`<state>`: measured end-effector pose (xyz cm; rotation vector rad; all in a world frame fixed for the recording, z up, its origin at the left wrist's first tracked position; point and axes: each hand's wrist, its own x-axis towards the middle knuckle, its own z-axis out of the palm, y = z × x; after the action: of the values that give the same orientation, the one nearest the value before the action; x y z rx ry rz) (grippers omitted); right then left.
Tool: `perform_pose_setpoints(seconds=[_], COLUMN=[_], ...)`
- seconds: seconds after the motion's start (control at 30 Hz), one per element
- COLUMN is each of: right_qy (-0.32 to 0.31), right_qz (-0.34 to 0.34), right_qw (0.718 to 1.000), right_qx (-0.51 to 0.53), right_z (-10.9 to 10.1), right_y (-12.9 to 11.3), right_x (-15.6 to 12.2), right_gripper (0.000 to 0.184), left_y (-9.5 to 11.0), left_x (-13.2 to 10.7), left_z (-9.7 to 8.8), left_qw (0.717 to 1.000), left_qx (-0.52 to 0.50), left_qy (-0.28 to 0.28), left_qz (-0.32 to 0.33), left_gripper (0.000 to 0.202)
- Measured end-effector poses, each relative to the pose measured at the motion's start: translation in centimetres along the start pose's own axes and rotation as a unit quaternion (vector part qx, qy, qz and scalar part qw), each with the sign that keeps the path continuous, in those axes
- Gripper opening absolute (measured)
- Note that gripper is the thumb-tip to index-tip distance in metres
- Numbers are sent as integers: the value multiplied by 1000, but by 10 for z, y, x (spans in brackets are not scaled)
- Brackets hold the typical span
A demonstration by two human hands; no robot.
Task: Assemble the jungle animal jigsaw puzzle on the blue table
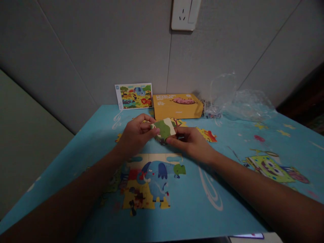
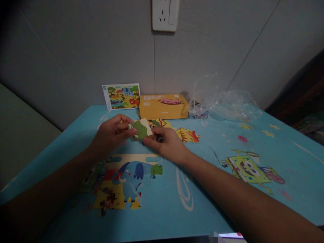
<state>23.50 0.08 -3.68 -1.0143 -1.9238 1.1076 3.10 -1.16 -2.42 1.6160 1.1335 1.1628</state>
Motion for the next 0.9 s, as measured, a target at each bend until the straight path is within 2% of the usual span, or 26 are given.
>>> perform_pose_setpoints(seconds=[0.1, 0.23, 0.33, 0.47, 0.6, 0.9], right_qy=[15, 78, 60, 36, 34, 20], right_qz=[21, 26, 39, 51, 49, 63], right_qw=[996, 989, 990, 991, 993, 994], right_qx=[83, 126, 119, 120, 102, 84], right_z=[-1, -4, -5, -6, -7, -9], right_y=[-1, 0, 3, 7, 9, 5], right_x=[3, 6, 7, 7, 7, 7], right_gripper=[29, 34, 35, 33, 30, 31], left_y=[-1, -3, -2, 0, -1, -2], left_x=[1, 2, 2, 3, 3, 4], left_z=[0, -1, -2, -3, -4, -6], left_qw=[998, 997, 996, 998, 998, 998], left_qx=[-44, 9, 66, 41, 28, 4], left_qy=[-38, -78, -57, -28, -44, -50], left_qz=[-28, -15, -11, -28, -25, -32], left_gripper=[25, 22, 28, 19, 28, 26])
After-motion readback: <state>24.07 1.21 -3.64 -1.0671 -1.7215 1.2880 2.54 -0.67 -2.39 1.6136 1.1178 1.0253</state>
